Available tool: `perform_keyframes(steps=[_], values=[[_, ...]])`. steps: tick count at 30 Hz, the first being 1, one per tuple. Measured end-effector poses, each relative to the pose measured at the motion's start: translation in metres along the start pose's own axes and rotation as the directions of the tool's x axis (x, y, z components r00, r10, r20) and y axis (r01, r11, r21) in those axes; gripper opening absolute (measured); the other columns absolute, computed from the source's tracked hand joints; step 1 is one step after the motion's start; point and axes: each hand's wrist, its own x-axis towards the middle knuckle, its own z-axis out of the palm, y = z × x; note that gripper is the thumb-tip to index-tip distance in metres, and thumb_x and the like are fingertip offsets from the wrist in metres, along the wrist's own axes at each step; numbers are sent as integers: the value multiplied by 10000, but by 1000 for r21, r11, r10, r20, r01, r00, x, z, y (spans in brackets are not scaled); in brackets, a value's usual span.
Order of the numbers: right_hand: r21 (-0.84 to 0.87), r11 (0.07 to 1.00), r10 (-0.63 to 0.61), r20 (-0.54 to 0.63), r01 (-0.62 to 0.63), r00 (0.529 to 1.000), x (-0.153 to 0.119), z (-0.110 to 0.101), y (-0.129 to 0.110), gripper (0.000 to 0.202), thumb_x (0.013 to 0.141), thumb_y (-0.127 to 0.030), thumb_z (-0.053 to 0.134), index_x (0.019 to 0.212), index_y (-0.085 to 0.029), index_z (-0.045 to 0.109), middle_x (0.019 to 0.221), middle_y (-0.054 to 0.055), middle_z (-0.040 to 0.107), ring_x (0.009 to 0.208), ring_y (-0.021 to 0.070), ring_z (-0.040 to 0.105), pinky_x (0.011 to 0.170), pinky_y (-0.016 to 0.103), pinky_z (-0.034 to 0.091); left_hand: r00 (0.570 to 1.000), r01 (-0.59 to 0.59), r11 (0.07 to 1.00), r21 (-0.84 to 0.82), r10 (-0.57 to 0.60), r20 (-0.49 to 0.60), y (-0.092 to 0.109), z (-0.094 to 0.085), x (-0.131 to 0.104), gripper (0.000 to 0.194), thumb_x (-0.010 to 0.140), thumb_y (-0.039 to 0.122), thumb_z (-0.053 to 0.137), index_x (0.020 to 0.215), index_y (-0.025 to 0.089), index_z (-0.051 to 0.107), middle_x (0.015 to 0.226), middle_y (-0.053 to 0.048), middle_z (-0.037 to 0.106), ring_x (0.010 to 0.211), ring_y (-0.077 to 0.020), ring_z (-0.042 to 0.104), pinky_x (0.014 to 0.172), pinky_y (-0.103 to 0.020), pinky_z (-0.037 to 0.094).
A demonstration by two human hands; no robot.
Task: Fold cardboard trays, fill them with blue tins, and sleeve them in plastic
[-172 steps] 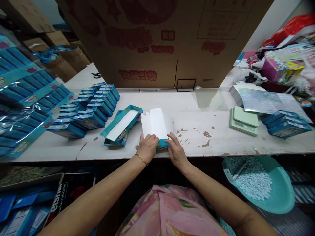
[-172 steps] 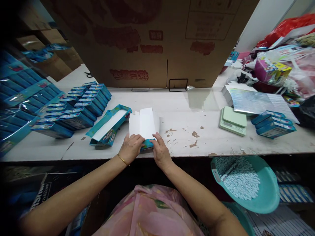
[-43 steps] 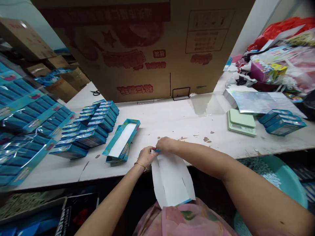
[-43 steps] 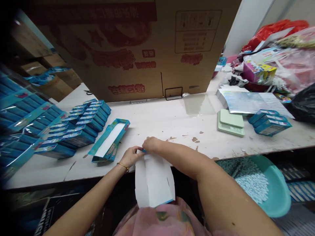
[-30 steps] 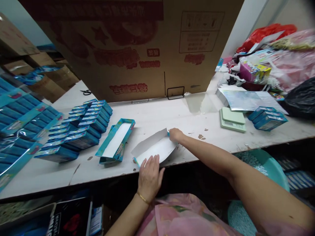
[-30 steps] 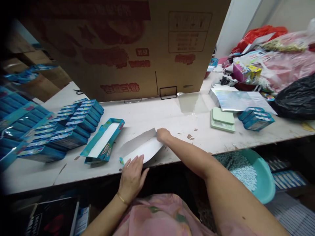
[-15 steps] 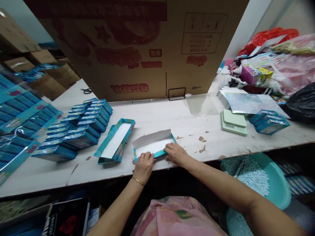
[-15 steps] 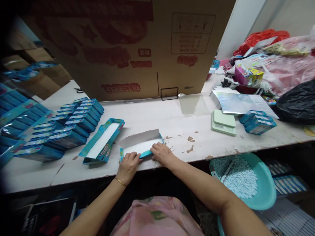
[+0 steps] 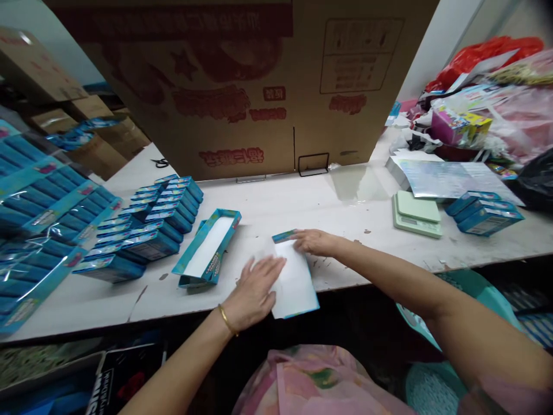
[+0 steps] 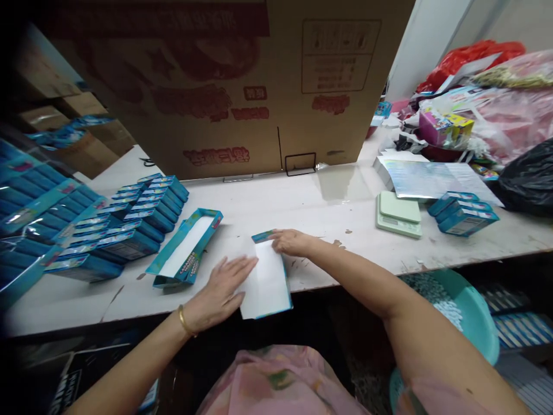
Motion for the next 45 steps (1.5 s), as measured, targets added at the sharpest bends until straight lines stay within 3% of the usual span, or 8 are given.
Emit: perform_keyframes(steps=[4, 7, 13, 19, 26, 31, 37, 45], values=[[-32, 998, 45, -214, -53, 976, -2, -16, -11, 294, 786, -59, 419, 1031, -141, 559, 1204, 78, 510, 1173, 158, 372, 984, 363, 285, 994, -66, 985, 163, 78, -73, -32, 14, 13, 262, 817, 226, 396, 1021, 187, 556, 1019, -72, 610, 1081, -212, 474, 1032, -499, 96], [58, 978, 202, -490, -199, 848, -21, -20, -56, 327, 830, -96, 366, 1120, -147, 508, 1199, 87, 512, 1120, 153, 420, 944, 337, 342, 988, -85, 981, 175, 106, -117, -46, 34, 26, 295, 795, 382, 453, 972, 175, 567, 1007, -86, 607, 1018, -217, 510, 1028, -495, 133], [106, 971, 240, -379, -216, 894, -37, 24, -124, 402, 782, -319, 530, 1141, -145, 482, 1146, 123, 537, 1084, 231, 439, 919, 403, 352, 959, -4, 999, 32, 13, -284, -51, 47, 35, 328, 867, 320, 301, 1088, 162, 486, 1098, -77, 579, 1060, -178, 481, 1007, -436, 205], [231, 936, 332, -327, -265, 885, -41, 38, -79, 219, 771, -110, 467, 929, -195, 592, 823, 19, 645, 829, 149, 560, 911, 383, 358, 966, 3, 994, 107, 25, -258, -47, 32, 23, 271, 833, 382, 384, 891, 180, 555, 883, -50, 627, 875, -188, 540, 934, -432, 258], [-6, 953, 274, -414, -303, 868, -44, 29, -85, 330, 833, -157, 416, 1157, -161, 476, 1102, 97, 542, 1020, 206, 451, 848, 357, 381, 963, 258, 950, -174, -268, -34, -50, 38, 38, 204, 803, 366, 444, 796, 200, 561, 718, -11, 602, 685, -151, 535, 617, -258, 378], [-52, 926, 336, -332, -373, 881, -29, 57, -84, 221, 785, -238, 543, 997, -174, 542, 920, 63, 568, 857, 195, 479, 726, 318, 386, 892, 335, 939, 79, -289, -347, -27, 55, 19, 269, 755, 399, 517, 885, 167, 558, 928, -91, 560, 878, -227, 492, 750, -351, 385], [-149, 905, 367, -196, -398, 909, -23, 57, -74, 98, 800, -256, 515, 775, -165, 544, 775, 53, 552, 746, 181, 479, 639, 297, 343, 932, 347, 891, 294, -293, -214, -21, 76, 4, 130, 792, 225, 464, 758, 145, 560, 747, -87, 562, 740, -238, 518, 623, -353, 396], [-123, 944, 302, -53, -307, 952, -22, 37, -66, 159, 829, -301, 467, 796, -175, 558, 773, 44, 573, 734, 166, 493, 602, 279, 314, 937, 327, 935, 136, -302, -177, -18, 64, 7, 252, 821, 342, 426, 734, 146, 557, 734, -93, 571, 750, -234, 526, 604, -338, 388]])
